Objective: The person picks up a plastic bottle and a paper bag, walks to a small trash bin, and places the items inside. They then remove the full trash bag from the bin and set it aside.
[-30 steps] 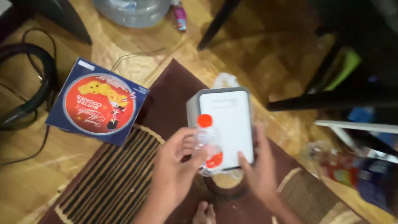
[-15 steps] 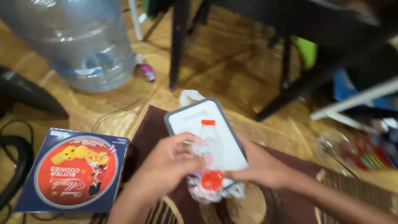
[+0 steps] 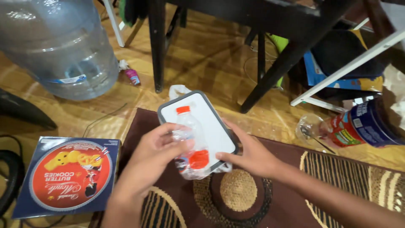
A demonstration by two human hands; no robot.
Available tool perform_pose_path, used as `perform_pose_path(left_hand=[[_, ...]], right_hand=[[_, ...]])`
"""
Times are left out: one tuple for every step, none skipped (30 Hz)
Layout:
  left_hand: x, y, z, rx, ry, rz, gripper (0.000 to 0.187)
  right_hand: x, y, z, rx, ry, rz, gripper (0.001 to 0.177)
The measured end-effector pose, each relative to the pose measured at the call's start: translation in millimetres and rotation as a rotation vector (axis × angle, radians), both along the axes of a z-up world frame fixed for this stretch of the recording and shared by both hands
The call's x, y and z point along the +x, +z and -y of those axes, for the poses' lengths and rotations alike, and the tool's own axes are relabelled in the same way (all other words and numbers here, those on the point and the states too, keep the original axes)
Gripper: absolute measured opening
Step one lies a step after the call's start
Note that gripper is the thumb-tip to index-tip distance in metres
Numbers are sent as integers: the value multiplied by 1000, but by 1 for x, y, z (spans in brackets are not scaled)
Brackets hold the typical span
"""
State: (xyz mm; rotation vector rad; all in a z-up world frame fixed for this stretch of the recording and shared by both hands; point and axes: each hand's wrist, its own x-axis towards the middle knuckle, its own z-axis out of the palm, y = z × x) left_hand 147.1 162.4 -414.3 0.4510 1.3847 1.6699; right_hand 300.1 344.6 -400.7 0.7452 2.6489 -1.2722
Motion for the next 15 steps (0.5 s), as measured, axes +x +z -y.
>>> perform_pose_path(left_hand=[[0,3,0,1,-8,4,37],[0,5,1,1,-17,7,37],[-2,7,6,-10,-13,4,38],[-5,7,8,-37,-26,-12,37],[-7,7,9,-67,-36,-22,37],[-9,8,11,-96,-47,-32,36],[-11,8,13,-131,-40,-51,36],[-13,9,16,-167,-34,-69,36],[-16,12,18,-196,-26,-93,36],[-16,14,20,-173,-12,-79,36],[-17,17,22,-154,1,-68,36],[-19,19,24,-134,13,-56,36],[-20,21,24,-126,17,-75,37],[-21,22,25,-117,21,-94,37],[-20,22,24,-106,21,-107,37]], right_hand=[[3,7,0,30,-11,29,97],[8,15,-1,135,29,-25,92],[10,19,3,228,79,-88,89],[10,21,5,321,128,-151,85],[9,23,6,340,167,-157,80],[9,24,7,358,206,-163,76],[10,25,8,383,244,-160,72],[10,25,10,385,264,-146,71],[8,26,11,396,285,-138,71],[5,28,12,406,306,-129,70],[1,30,13,451,327,-144,73],[-3,33,14,496,347,-159,75],[-8,35,17,538,368,-175,78],[-13,37,20,552,353,-165,87],[-17,38,23,569,336,-147,96]])
